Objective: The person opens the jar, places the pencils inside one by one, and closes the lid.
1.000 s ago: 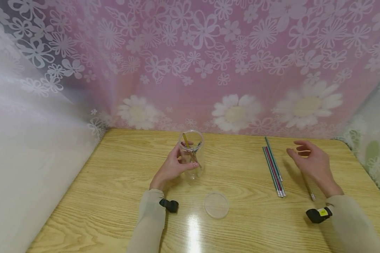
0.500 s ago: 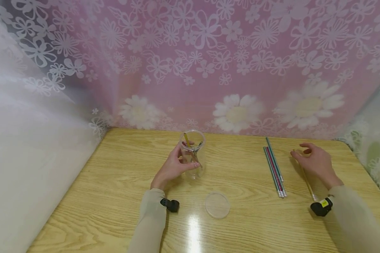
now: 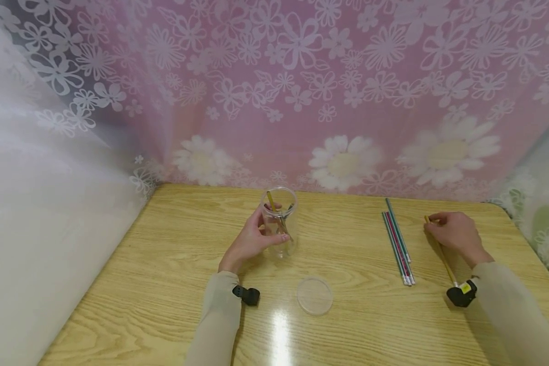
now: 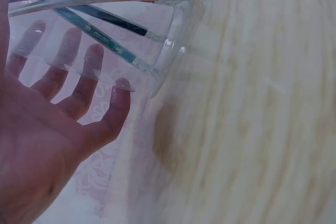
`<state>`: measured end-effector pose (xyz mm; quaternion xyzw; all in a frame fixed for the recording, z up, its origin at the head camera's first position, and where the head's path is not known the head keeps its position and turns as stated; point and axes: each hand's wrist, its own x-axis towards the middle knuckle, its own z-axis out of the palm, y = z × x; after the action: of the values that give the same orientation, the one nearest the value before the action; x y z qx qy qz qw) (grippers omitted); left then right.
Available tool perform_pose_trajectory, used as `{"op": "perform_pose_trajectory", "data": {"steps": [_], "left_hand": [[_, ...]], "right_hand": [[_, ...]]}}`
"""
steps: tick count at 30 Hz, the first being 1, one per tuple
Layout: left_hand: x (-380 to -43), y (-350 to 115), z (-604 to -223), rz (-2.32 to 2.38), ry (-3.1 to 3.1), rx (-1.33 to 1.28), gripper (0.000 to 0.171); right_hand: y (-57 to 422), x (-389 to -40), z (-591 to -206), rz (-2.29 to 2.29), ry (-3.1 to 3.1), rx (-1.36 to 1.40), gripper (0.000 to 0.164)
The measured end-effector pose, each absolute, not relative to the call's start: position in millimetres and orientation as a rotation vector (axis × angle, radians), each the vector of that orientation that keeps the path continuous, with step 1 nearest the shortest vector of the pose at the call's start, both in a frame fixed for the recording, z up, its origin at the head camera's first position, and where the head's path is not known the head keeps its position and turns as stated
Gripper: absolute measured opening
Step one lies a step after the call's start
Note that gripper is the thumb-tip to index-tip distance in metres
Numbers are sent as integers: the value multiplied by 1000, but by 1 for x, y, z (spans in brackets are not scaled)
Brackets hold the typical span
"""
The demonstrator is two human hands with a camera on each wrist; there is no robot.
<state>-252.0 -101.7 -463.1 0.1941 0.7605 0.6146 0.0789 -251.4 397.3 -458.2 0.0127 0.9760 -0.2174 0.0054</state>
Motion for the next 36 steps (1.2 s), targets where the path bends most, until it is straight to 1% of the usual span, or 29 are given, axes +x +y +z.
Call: {"op": "perform_pose_trajectory", "data": {"steps": [5,8,14,17,26,36], "left_hand": [[-253,-101,-463,1850,2263,572,69],[-253,-101,-462,1845,2265,569,69],[-251,-101,-462,1842,2266,568,69],[-251,-101,-462,1846,2267,565,70],[-250,-100,-461,1853,2250,567,70],[-250,-101,-461,1851,2258,583,72]], "right_hand": [[394,-252,-460,-705,3097,52,44],[393,-251,-459,-720,3101,56,43],[394,-245,-455,-786,3097,90,46],[395,-243,-454,-815,3115,90,45],[389,-232,-447,-1075,3041,152,50],[368,-219,-422,-1214,3116,148,47]]}}
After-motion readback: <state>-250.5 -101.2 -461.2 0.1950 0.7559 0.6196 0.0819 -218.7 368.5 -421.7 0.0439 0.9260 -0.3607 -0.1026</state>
